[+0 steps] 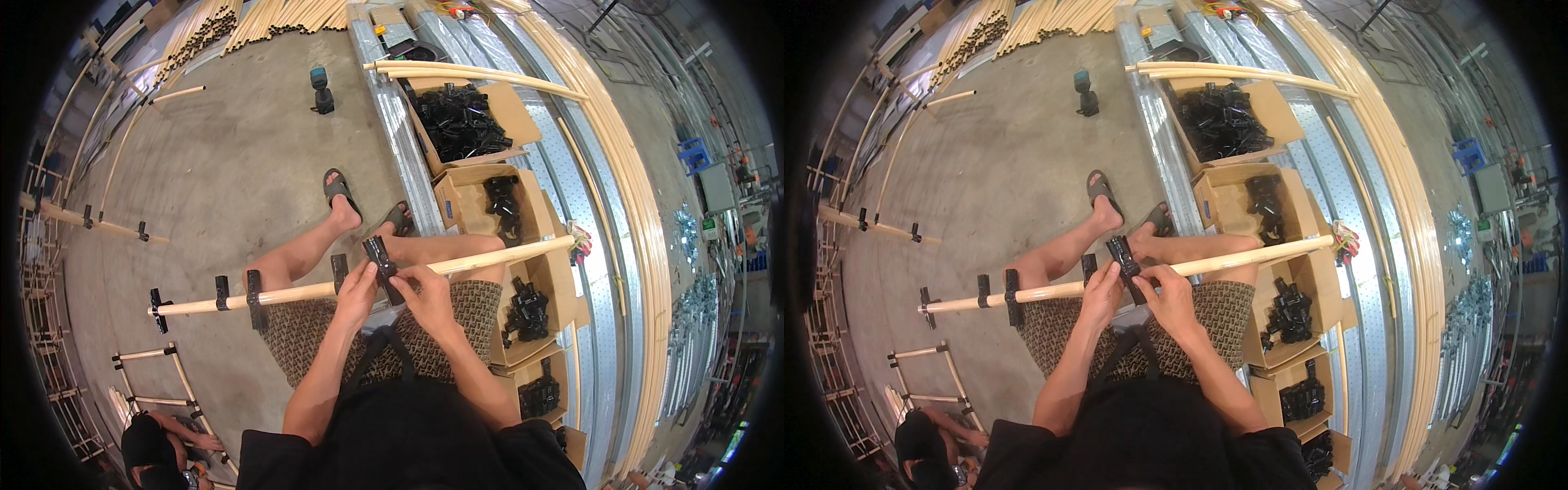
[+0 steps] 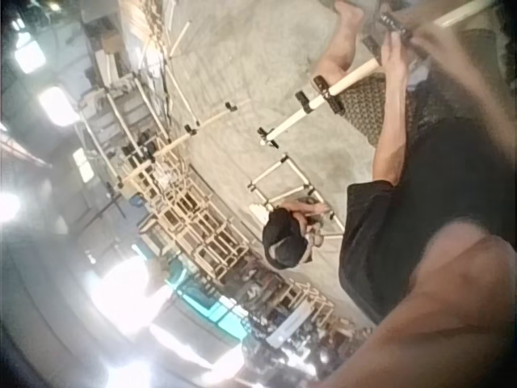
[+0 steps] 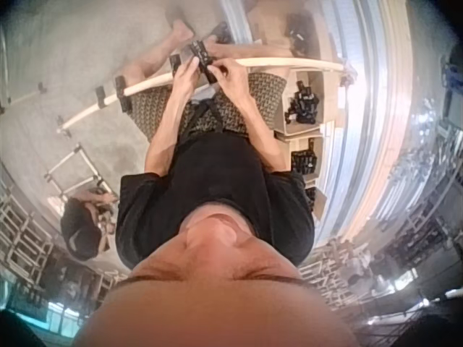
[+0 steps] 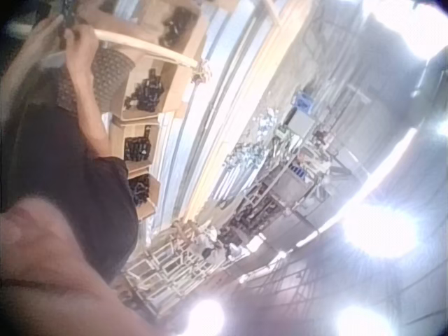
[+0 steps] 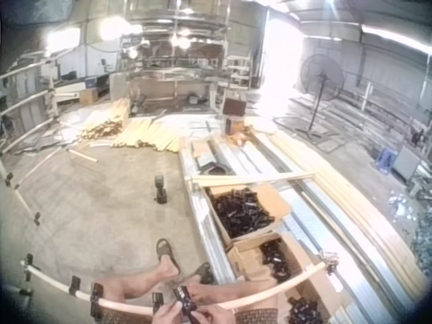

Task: The person attaches black plastic connectors to a long wooden pole. They take the connectors from open cardboard boxes and slide them onto the pole by hand, positioning several of them along its length.

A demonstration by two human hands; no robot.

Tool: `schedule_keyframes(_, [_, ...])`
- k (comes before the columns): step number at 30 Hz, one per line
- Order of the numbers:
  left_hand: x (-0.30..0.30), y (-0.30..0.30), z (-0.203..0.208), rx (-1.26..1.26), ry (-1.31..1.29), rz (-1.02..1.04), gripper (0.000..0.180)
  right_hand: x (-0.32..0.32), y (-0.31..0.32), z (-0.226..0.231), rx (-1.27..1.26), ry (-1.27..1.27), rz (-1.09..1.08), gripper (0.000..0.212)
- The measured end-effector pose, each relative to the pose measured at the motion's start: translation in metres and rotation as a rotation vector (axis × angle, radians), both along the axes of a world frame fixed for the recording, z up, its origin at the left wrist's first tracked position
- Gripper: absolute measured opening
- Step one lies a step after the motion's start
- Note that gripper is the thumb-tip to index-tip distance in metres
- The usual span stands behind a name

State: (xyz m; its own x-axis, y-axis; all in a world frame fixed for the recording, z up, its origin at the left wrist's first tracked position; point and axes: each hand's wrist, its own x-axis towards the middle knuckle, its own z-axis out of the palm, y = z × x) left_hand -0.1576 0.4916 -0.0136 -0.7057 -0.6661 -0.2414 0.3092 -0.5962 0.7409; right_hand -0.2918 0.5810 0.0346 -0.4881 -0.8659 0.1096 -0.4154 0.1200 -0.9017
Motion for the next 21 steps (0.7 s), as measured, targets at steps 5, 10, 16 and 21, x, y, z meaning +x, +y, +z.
schedule_keyframes(5, [-0.004, -0.006, 0.003, -0.042, -0.113, -0.079, 0.052, -0.004, 0.006, -0.01, 0.097, -0.062, -0.091, 0.019])
schedule_keyframes(10, [-0.004, -0.018, 0.027, -0.09, -0.287, -0.185, 0.064, -0.012, 0.01, -0.011, 0.136, -0.1, -0.087, 0.018])
schedule_keyframes(16, [-0.01, -0.023, 0.03, -0.063, -0.29, -0.197, 0.065, -0.009, 0.009, -0.019, 0.065, 0.055, -0.091, 0.016])
schedule_keyframes(21, [-0.008, -0.019, 0.033, 0.015, -0.239, -0.164, 0.056, -0.007, 0.011, -0.003, 0.214, 0.115, -0.134, 0.016])
